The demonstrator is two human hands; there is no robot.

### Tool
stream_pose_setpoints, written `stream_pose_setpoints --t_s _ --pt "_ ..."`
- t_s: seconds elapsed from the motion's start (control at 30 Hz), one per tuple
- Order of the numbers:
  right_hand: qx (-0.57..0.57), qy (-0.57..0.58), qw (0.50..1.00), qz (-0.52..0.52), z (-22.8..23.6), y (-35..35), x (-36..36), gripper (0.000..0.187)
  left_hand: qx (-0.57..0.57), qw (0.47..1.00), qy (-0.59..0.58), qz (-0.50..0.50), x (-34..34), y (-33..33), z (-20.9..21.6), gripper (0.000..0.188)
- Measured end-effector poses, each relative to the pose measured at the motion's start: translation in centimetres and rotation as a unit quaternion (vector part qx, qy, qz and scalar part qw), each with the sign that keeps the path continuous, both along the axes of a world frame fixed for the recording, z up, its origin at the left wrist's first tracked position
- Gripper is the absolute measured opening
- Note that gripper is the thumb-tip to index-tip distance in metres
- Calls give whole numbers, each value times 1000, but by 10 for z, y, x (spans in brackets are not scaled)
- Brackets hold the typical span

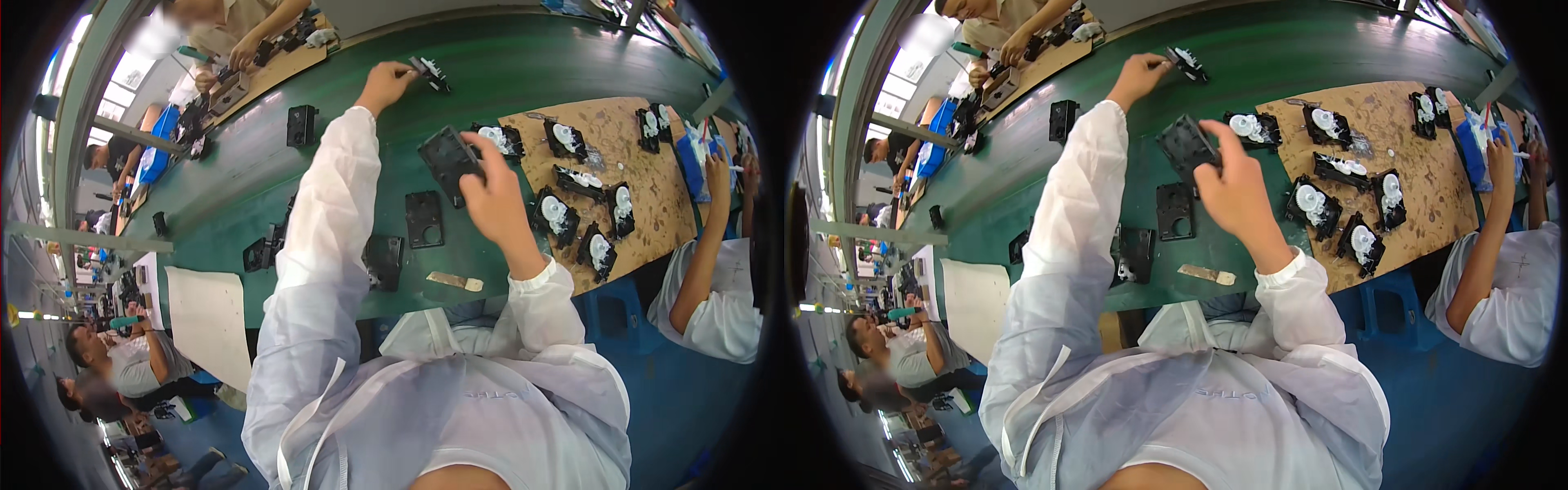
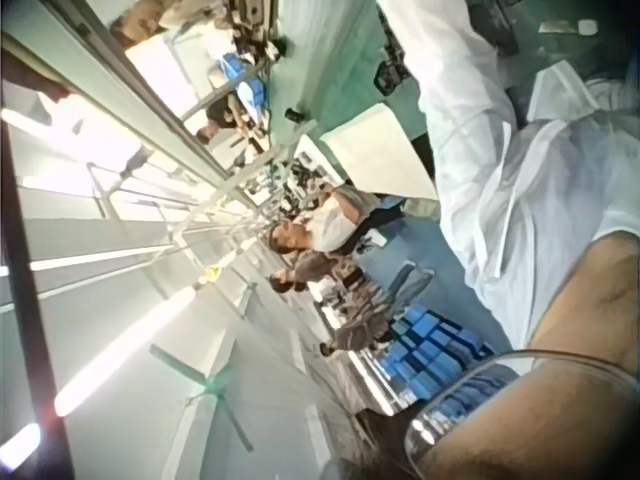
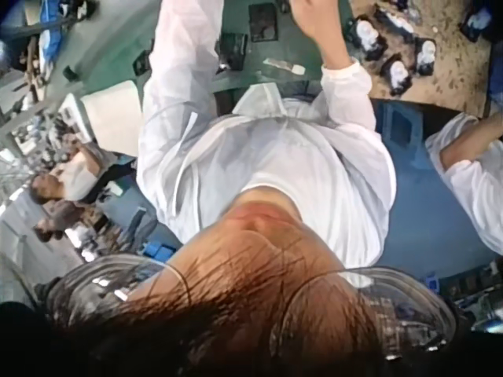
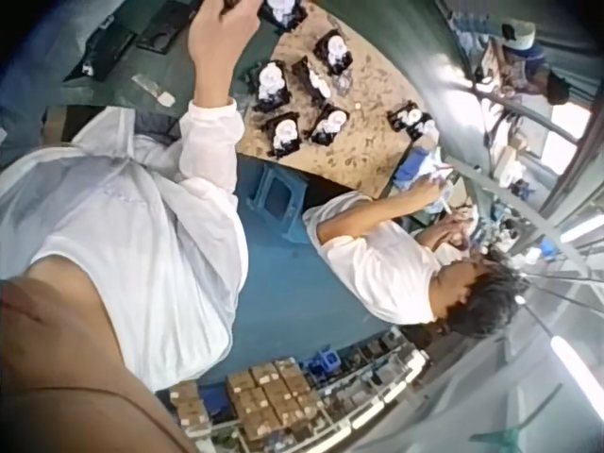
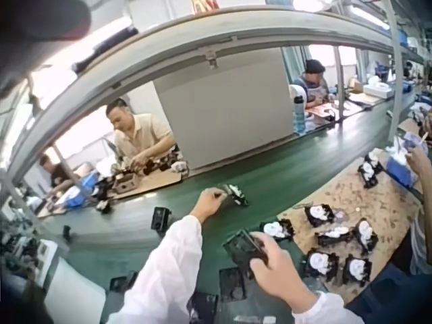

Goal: Assembling and inspecting small black plastic mechanical parts on a production line.

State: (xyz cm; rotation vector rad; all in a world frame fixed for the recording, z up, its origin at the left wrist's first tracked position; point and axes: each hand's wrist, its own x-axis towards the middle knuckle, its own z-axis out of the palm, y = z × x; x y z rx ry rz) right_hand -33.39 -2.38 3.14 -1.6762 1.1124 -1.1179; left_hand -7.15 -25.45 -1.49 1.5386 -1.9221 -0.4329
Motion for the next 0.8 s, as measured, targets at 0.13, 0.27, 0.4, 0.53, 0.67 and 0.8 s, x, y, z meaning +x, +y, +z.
stream_pose_setpoints --t_s 0.13,0.27,0.4,0.53,0.67,0.8 --pt "196 -516 830 73 -11 -2 -7 56 -178 983 -40 -23 -19 44 64 19" --pt "214 -643 713 183 10 12 -1 58 -264 963 -44 45 -29 120 131 22" --pt "275 -672 636 262 7 20 4 54 -333 935 74 101 -35 186 156 22" --pt "350 -696 545 310 7 19 6 56 -341 891 278 113 -55 240 158 21" --pt "391 -687 527 312 14 31 12 58 -338 836 406 146 -67 275 149 17" --pt "329 -614 675 244 25 43 20 51 -304 825 437 188 -79 296 144 15"
